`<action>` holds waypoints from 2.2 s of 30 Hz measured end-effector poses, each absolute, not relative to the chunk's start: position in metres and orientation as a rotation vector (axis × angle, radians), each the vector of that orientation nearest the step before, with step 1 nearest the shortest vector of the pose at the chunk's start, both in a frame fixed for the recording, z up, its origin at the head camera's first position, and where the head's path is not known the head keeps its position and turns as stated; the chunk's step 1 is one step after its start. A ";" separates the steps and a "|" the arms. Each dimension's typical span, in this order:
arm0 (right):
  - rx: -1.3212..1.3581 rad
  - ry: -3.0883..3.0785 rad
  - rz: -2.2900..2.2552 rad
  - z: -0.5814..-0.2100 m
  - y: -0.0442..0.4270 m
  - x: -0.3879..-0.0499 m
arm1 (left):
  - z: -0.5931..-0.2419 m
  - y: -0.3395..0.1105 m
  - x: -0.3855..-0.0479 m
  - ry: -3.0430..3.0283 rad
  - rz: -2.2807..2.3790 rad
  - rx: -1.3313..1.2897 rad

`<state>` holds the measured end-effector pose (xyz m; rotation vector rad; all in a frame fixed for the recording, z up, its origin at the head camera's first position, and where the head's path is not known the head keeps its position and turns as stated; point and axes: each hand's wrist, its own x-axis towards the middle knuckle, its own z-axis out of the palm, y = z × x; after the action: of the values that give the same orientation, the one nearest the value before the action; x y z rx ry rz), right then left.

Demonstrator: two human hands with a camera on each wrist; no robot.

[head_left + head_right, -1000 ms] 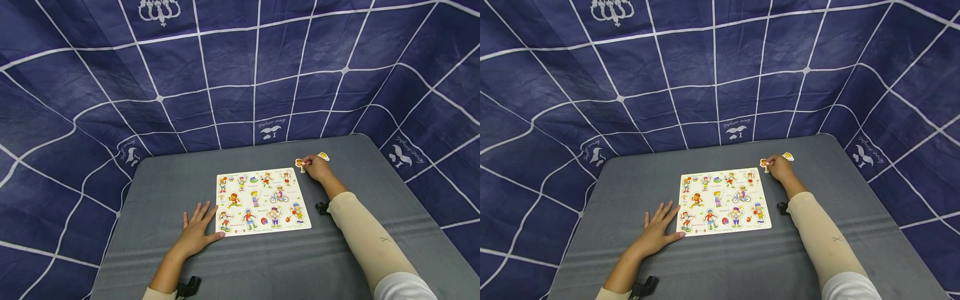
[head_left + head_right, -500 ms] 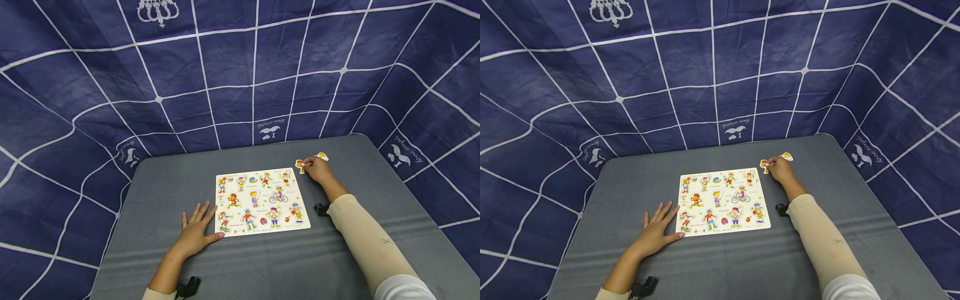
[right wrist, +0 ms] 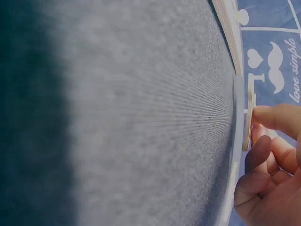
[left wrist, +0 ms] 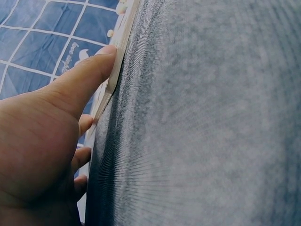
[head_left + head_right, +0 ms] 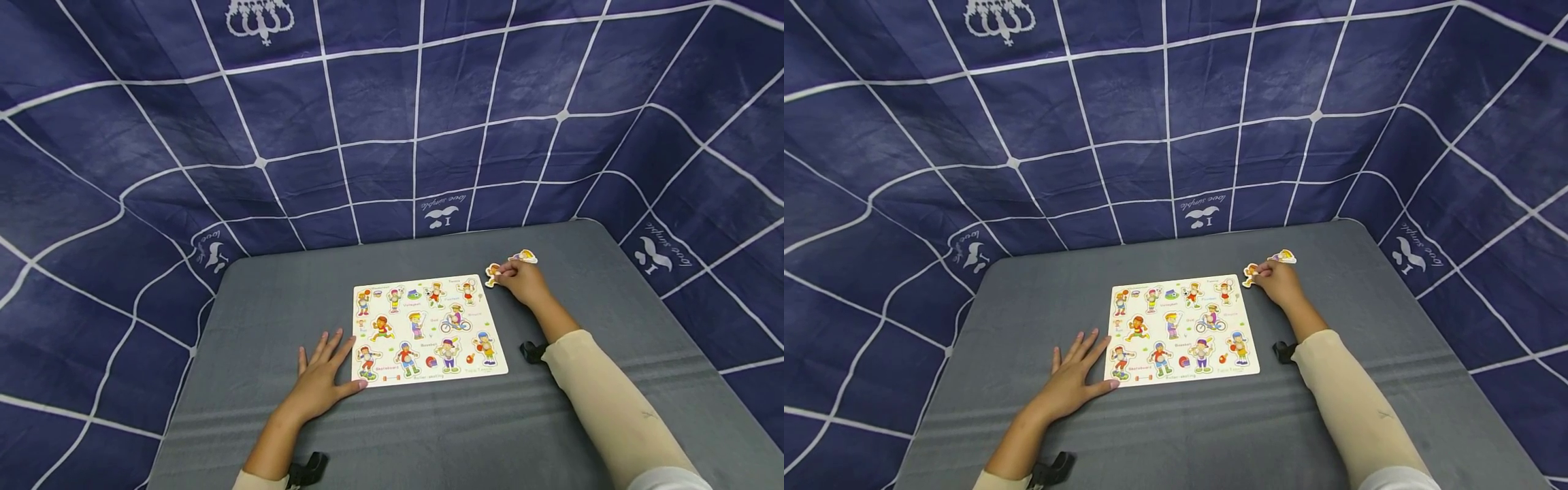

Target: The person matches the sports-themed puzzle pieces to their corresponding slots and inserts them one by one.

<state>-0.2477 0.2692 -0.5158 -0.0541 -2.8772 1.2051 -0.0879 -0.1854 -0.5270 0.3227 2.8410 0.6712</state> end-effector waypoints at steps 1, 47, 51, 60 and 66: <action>-0.059 -2.879 1.211 -0.516 0.270 -0.247 | -0.527 -0.185 -0.088 2.840 0.670 0.321; 0.086 -2.770 1.334 -0.471 0.220 -0.191 | -0.526 -0.185 -0.088 2.814 0.665 0.319; 0.094 -2.787 1.345 -0.469 0.213 -0.189 | -0.526 -0.185 -0.087 2.818 0.670 0.320; 0.147 -2.758 1.434 -0.469 0.194 -0.184 | -0.525 -0.185 -0.087 2.822 0.669 0.323; 0.179 -2.774 1.476 -0.470 0.181 -0.180 | -0.526 -0.185 -0.087 2.830 0.672 0.328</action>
<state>-0.1801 0.1807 -0.4698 0.1788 -2.7736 1.4756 -0.0873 -0.1851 -0.5258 0.3283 2.8305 0.6721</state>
